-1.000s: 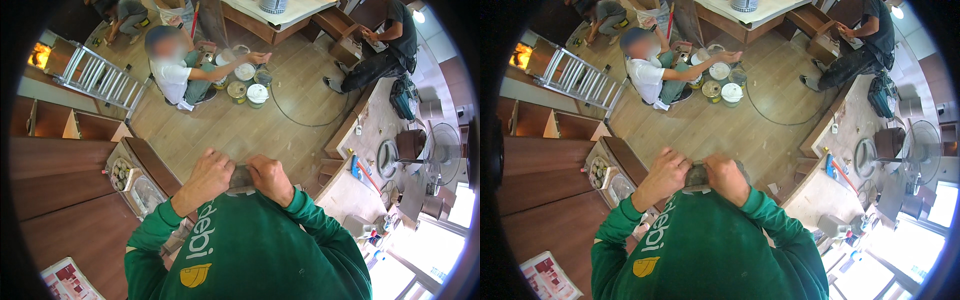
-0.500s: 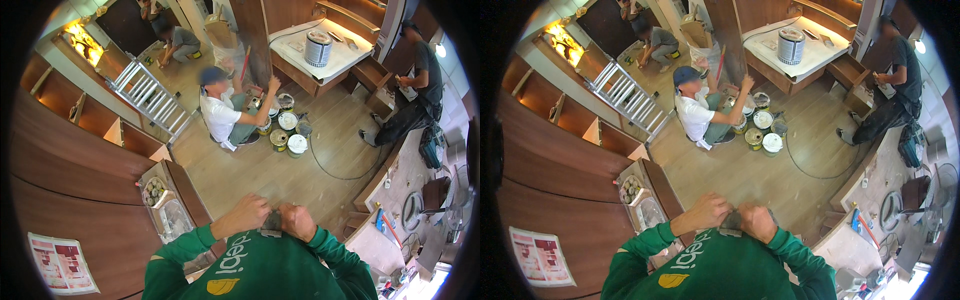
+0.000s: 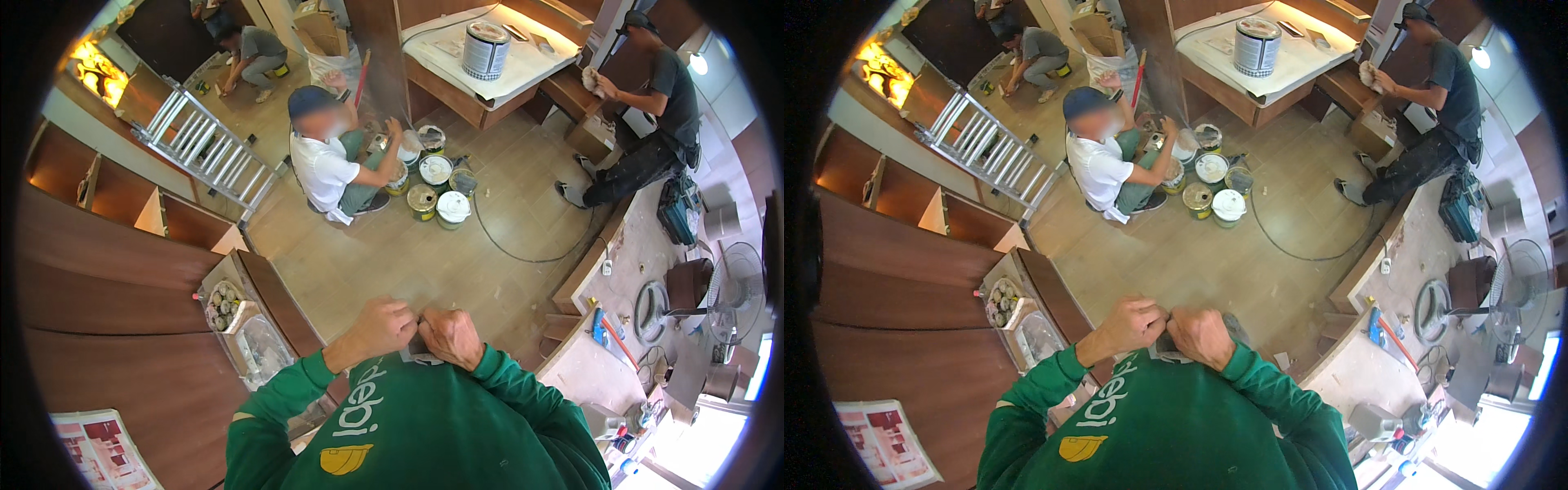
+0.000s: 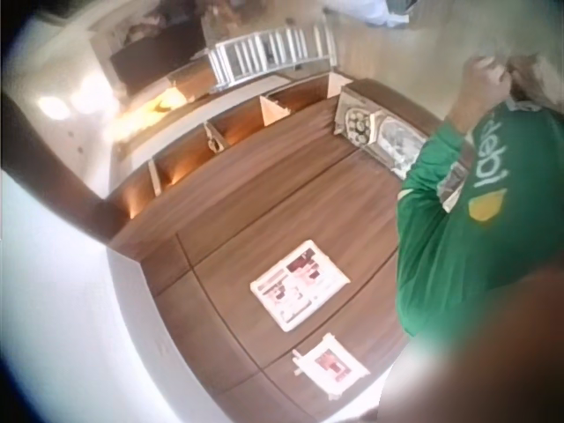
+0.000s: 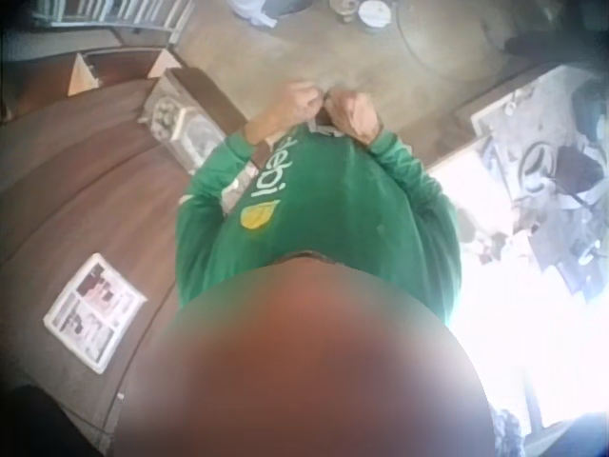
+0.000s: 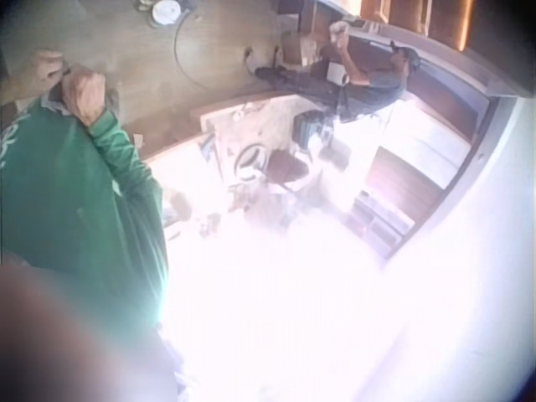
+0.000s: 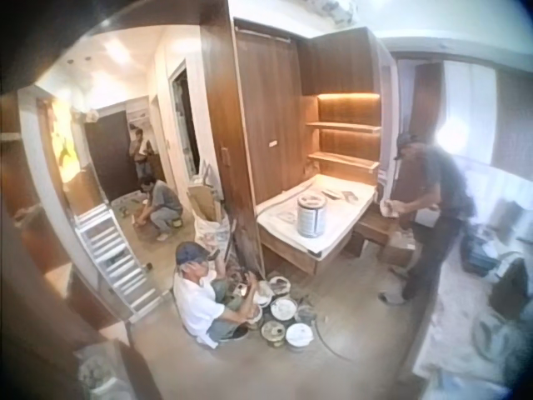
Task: The person mixes a brown substance in a small container using a brush, then pours it into a larger bucket. They stir the mixture and place the container back on a shelf.
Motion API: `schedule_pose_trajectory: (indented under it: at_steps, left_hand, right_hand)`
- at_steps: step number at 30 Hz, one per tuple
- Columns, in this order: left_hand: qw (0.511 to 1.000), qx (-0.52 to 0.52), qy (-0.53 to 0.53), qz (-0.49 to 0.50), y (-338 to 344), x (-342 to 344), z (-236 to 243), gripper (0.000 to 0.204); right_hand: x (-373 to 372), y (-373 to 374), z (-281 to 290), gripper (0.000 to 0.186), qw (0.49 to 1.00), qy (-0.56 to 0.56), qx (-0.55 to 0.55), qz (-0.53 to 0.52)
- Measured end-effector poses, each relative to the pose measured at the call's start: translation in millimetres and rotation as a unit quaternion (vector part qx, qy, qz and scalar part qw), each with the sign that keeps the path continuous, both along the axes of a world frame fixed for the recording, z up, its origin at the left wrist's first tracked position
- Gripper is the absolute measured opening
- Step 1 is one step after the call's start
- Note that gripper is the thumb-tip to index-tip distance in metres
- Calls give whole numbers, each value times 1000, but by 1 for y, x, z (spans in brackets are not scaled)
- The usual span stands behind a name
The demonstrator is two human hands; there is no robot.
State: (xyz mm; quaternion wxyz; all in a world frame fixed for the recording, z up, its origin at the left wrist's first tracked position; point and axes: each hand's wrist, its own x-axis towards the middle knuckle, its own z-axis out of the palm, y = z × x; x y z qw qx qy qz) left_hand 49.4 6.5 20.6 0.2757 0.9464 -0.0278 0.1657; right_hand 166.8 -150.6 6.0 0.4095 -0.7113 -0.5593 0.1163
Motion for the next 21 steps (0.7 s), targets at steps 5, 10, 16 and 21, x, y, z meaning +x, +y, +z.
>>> schedule_pose_trajectory:
  at_steps: [5,10,16,21]
  left_hand:
    - [998,-17,57,30,9,6,21,4]
    - [999,18,51,-1,10,2,9,8]
    - [1000,-13,3,13,5,5,12,7]
    - [991,-39,-5,127,9,1,20,5]
  right_hand:
    - [6,-5,2,7,998,-27,-42,-47]
    - [6,2,17,12,998,-48,-26,-27]
    - [7,5,8,10,998,-37,-18,-43]
    - [12,8,42,23,967,195,-59,-152]
